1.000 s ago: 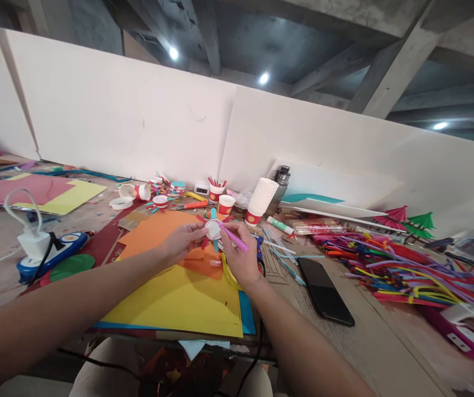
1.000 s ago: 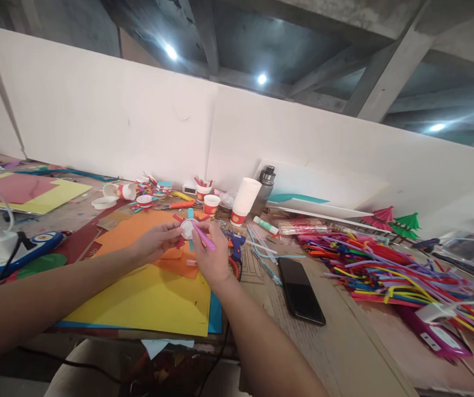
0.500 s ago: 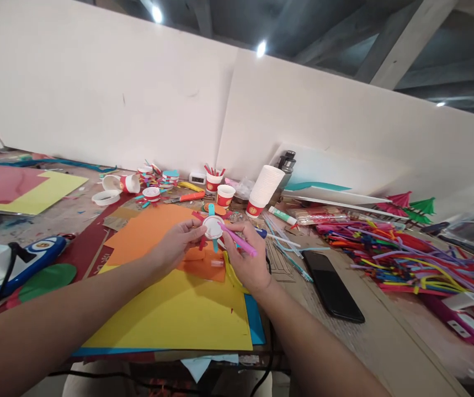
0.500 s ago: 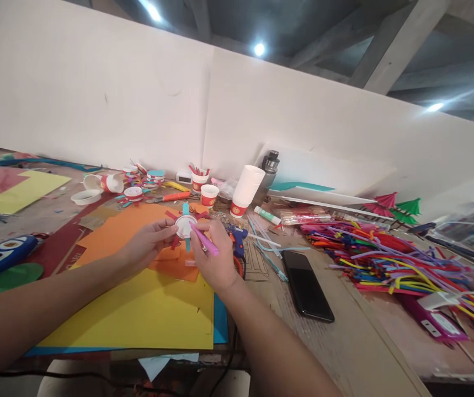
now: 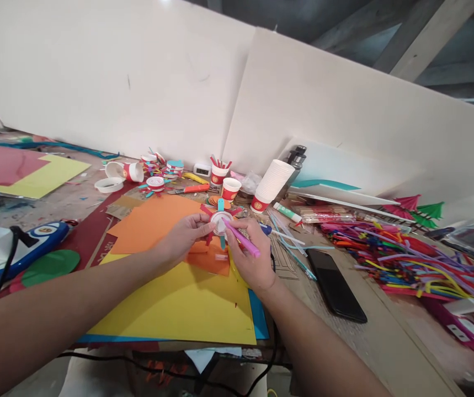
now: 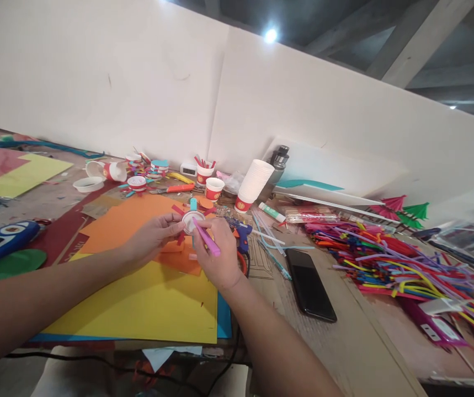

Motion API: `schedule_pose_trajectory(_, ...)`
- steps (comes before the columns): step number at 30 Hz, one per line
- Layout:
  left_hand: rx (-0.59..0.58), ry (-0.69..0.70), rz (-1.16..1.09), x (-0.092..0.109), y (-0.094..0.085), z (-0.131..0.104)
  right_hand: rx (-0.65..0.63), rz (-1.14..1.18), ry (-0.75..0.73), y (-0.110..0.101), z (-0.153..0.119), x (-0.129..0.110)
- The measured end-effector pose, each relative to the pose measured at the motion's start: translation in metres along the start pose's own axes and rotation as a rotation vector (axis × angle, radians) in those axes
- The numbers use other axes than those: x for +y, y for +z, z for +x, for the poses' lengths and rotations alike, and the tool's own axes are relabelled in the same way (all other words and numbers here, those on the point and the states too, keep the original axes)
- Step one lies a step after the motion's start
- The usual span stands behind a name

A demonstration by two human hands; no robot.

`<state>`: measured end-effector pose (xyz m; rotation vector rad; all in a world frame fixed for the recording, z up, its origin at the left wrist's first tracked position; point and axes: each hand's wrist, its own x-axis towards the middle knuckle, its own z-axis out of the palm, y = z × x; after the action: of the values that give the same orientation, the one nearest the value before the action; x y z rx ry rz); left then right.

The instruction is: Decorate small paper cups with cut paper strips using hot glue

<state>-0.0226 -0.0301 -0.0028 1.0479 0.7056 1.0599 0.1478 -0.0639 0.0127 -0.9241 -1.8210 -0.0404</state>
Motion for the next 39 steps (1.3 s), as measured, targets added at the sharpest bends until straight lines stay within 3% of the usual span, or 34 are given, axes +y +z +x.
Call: schedule_pose_trajectory(39,-0.041,0.024,0.073,-0.0058,-0.0029,-0.0007,-0.04,-0.024,0.072,0.001,-0.0019,0.0002)
